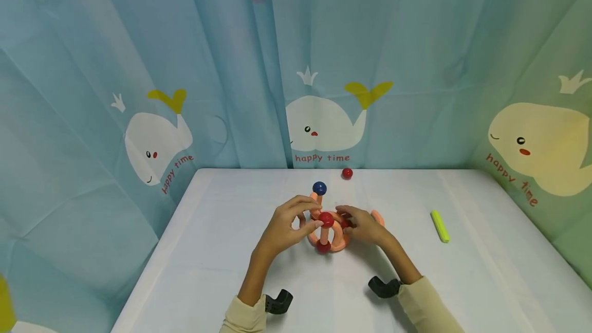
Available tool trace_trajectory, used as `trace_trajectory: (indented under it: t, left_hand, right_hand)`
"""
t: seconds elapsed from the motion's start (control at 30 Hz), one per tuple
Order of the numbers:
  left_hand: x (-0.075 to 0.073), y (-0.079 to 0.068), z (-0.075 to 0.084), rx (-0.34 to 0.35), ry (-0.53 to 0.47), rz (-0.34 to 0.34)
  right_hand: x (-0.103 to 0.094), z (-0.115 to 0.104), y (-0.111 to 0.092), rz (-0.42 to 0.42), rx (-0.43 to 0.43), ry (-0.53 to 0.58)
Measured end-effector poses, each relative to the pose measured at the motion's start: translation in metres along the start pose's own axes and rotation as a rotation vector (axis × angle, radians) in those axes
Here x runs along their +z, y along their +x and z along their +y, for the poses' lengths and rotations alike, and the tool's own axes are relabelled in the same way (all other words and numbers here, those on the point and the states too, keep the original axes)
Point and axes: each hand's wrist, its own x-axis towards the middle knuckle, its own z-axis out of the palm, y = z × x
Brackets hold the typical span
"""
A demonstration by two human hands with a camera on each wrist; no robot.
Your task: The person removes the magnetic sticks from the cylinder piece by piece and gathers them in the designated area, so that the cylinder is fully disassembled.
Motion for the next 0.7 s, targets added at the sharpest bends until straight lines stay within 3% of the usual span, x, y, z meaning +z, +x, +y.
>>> trace_trajectory:
  t: [0.2,0.4,0.5,0.7]
  left_hand:
    - [0.006,0.001,0.003,0.001,0.025,-0.029]
    - [0.011,0.000,0.003,0.000,0.036,-0.043]
    - [0.012,-0.001,0.003,-0.005,0.040,-0.044]
    - [0.013,0.000,0.000,-0.004,0.035,-0.052]
  right_hand:
    - [-0.002,0.000,0.003,-0.004,-0.005,0.007]
    - [-0.004,-0.012,-0.005,0.190,0.000,-0.025]
    - [-0.007,-0.022,-0.010,0.248,-0.041,0.024]
    - [-0.011,-0.036,-0.020,0.208,-0.119,0.144]
